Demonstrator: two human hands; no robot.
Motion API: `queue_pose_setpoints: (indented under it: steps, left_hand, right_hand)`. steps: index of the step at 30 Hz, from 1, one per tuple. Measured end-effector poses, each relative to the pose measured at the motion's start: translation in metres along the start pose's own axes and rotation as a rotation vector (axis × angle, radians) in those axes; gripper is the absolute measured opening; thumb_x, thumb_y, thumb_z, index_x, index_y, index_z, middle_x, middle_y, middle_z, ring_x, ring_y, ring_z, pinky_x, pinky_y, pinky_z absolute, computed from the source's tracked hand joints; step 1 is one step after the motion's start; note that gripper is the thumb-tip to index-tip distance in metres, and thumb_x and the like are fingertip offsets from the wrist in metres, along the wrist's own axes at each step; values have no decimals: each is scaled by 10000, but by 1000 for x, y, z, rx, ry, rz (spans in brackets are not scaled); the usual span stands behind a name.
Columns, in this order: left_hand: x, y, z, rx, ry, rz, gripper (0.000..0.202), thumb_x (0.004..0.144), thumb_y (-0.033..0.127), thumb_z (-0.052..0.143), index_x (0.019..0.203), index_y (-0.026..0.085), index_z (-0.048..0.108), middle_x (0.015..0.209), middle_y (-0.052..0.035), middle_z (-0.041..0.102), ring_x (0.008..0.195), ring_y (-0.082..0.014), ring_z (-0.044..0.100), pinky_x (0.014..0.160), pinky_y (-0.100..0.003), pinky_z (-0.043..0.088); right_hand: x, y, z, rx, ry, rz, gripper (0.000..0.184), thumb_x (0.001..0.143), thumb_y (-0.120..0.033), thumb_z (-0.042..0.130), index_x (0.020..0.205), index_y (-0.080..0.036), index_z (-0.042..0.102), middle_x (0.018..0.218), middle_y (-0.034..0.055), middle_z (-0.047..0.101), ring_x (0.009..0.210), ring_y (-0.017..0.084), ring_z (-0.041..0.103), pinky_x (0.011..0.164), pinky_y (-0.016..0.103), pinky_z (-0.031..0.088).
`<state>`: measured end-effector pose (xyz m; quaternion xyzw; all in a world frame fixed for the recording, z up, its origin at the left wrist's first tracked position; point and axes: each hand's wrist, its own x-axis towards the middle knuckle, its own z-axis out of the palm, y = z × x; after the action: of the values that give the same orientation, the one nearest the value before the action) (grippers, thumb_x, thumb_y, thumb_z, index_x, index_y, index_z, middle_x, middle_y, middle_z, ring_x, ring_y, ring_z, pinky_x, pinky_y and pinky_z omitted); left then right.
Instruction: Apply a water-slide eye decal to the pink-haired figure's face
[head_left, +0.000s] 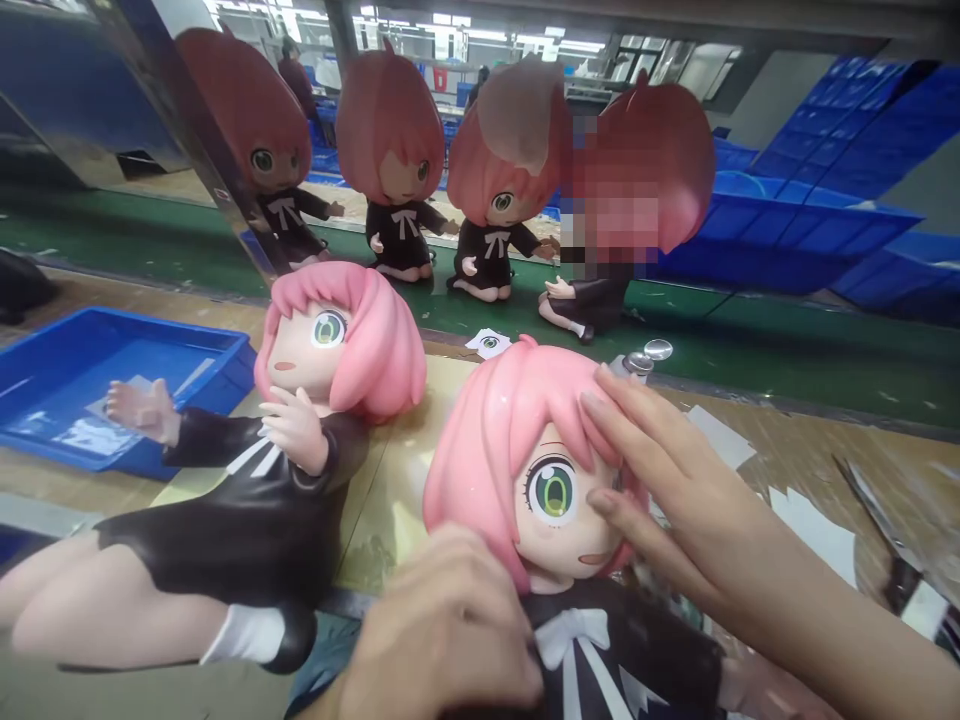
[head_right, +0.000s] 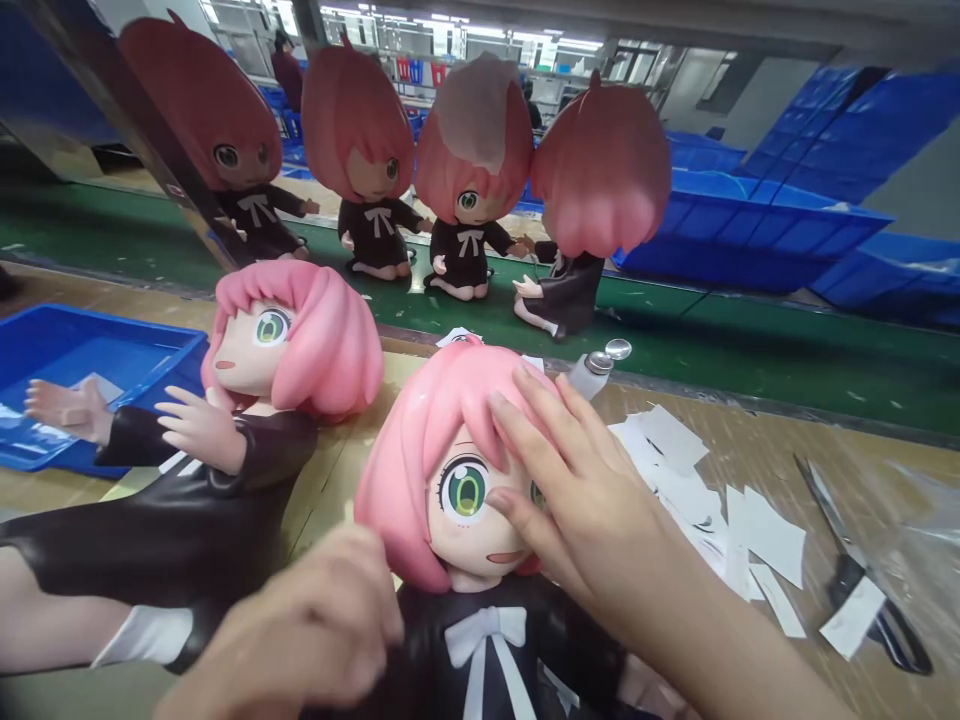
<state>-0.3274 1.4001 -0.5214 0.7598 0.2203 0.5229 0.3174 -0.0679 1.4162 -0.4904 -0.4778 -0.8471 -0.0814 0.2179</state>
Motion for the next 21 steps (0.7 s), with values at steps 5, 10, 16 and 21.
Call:
queue_pose_setpoints:
  steps: [5, 10, 16, 21]
  left_hand:
    - [30, -17, 4, 643, 42, 93, 247, 936, 129, 614, 1166, 165, 697, 1259, -150, 578, 1201, -295, 556, 1017, -493, 464]
    - [38, -28, 17, 761, 29, 129, 348, 949, 201, 630, 1292, 190, 685, 1329, -175, 558, 1273, -345, 541, 1054, -523, 447]
    - [36, -32, 19, 805, 34, 125, 378, 937, 194, 642, 1313, 194, 683, 1347, -183, 556, 1273, -352, 554, 1061, -521, 463]
    - [34, -31, 19, 784, 42, 119, 382, 935, 178, 650, 1316, 162, 677, 1360, -204, 540, 1290, -347, 542, 1075, -528, 466]
  right_hand:
    - [9, 6, 14, -48, 10, -75, 573, 1063, -387, 420, 1564, -122, 336, 1638, 179, 273, 1498, 403, 316, 1106, 661, 457]
    - [5, 2, 12, -32, 9, -81, 623, 1053, -415, 439, 1577, -108, 304, 1636, 199, 263, 1503, 424, 293, 1081, 679, 465]
    - [6, 1, 13, -38, -3, -69, 649, 1045, -443, 448, 1577, -101, 305, 1636, 196, 262, 1503, 432, 289, 1085, 681, 462]
    - [5, 3, 13, -25, -2, -63, 669, 1042, -474, 443, 1586, -115, 292, 1644, 183, 251, 1513, 423, 270, 1114, 662, 449]
